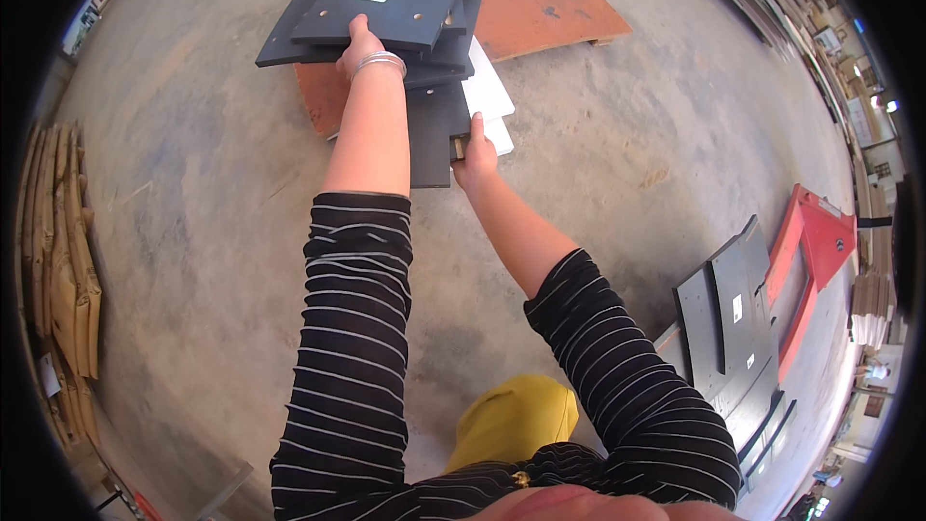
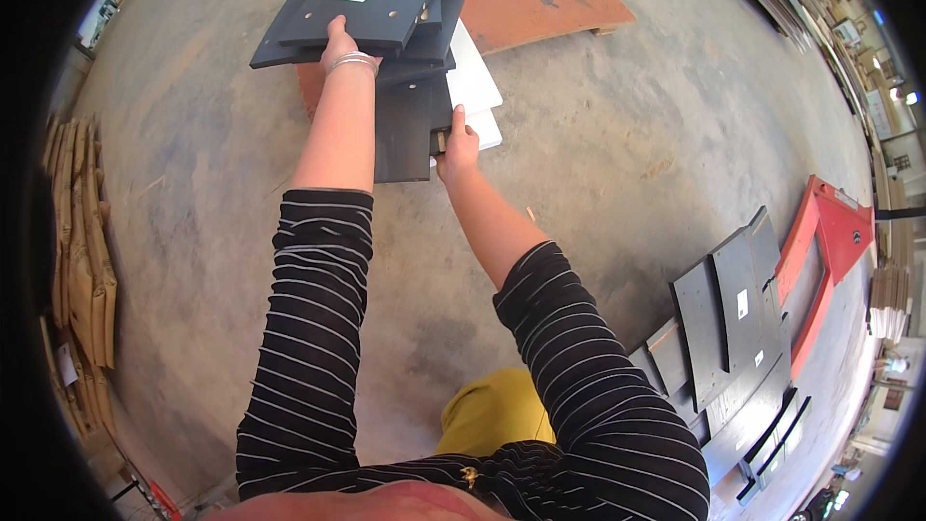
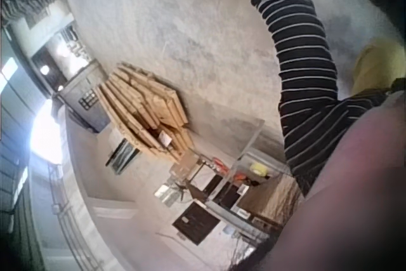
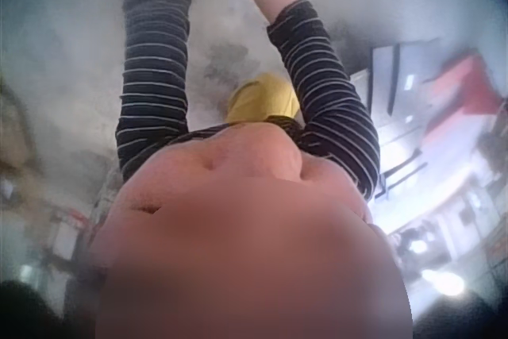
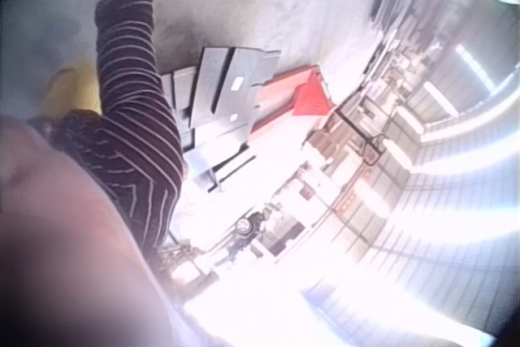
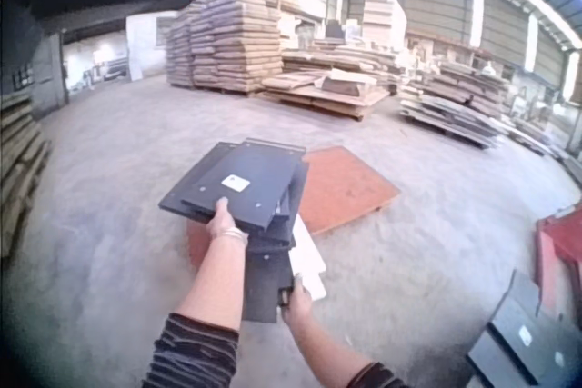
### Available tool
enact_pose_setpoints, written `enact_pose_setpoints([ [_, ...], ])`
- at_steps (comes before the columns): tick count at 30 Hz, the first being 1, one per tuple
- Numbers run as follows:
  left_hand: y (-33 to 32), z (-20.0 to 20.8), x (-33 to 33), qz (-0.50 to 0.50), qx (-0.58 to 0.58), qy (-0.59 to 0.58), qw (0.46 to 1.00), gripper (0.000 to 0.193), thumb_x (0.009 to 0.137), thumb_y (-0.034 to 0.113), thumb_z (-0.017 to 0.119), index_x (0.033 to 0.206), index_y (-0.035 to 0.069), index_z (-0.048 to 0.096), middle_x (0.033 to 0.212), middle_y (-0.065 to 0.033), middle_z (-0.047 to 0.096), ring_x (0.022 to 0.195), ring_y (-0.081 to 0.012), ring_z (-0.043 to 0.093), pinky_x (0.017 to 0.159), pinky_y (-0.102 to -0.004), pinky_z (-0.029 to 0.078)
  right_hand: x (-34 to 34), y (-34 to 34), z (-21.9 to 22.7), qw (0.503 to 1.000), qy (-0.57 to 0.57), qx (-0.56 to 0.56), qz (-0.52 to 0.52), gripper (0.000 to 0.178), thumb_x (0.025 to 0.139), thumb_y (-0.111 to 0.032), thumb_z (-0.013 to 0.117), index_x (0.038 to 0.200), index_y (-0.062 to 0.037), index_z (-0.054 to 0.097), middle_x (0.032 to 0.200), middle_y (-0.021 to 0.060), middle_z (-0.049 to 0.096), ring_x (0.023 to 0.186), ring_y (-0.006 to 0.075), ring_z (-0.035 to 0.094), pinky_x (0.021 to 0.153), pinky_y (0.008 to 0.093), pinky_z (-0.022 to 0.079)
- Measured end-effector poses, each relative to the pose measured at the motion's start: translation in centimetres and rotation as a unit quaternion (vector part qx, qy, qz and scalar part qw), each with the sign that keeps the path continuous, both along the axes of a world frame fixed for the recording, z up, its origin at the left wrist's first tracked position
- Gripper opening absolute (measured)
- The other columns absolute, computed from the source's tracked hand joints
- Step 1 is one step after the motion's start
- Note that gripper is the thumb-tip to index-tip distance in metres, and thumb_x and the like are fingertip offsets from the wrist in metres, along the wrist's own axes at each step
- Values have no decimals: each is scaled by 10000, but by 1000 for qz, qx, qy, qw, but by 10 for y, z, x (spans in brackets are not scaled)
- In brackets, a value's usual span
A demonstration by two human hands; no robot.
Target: The person kneels on the floor and repeatedly picks up dark rectangular panels, aligns them, and stacks them into a neat pile. The person occasionally adjusts the stack and moves panels between piles before placing them onto a large cardboard sheet.
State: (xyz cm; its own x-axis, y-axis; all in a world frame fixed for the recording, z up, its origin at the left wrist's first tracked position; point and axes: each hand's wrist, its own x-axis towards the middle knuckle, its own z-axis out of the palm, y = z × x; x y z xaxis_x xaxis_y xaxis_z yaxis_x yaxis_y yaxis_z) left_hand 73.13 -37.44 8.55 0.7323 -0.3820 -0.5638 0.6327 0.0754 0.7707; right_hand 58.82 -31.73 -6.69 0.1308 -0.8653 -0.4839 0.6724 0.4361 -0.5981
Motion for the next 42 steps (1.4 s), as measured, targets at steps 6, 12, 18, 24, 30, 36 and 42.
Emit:
enact_pose_setpoints([
  [6,1,2,-2,-5,11,-4,1000,800,705,393,690,1277,-37,332,1243,-196,483,1059,-309,547,891,-409,462,-95,70,-1,983,108,35,145,696,899,-468,472,1388,-62,188,1431,187,241,1300,334,296,973,500,380],
  [12,14,-5,5,-59,-94,22,994,797,738,430,709,1283,-7,325,1280,-188,398,1088,-357,450,850,-580,450,-303,218,39,911,245,28,331,465,902,-356,525,1252,-59,451,1161,114,556,992,198,564,813,327,475],
  [18,42,-12,-58,59,98,-293,949,614,700,331,694,1155,7,440,1248,-192,393,1094,-375,433,824,-556,429,-512,362,98,944,301,110,84,472,910,-345,511,1273,-53,433,1180,128,544,977,212,549,842,352,458],
  [24,67,-70,-236,-91,27,-501,860,436,746,185,593,1079,-61,456,1116,-236,392,954,-328,469,869,-401,410,-649,483,128,904,352,155,-188,529,905,-356,510,1294,-17,393,1221,161,507,1004,235,533,859,368,453],
  [30,115,-157,-457,-598,-15,-373,709,583,791,363,640,1177,-21,432,1130,-153,518,1046,-288,507,876,-394,424,-758,600,105,767,503,270,-294,564,856,-329,567,1288,-4,408,1219,144,527,1081,233,532,871,343,447],
  [36,163,-144,-515,-733,63,-214,643,538,809,432,640,1122,21,492,1028,-119,581,908,-254,594,768,-433,494,-832,688,47,611,638,407,-230,658,828,-444,577,1265,28,437,1204,214,536,1156,291,491,945,361,393],
  [42,215,-130,-511,-769,35,-355,530,525,832,342,642,1163,-23,464,1101,-144,575,961,-201,562,856,-316,430,-861,681,22,785,507,269,-234,596,851,-399,573,1268,1,428,1178,213,542,1072,295,536,906,358,416],
])
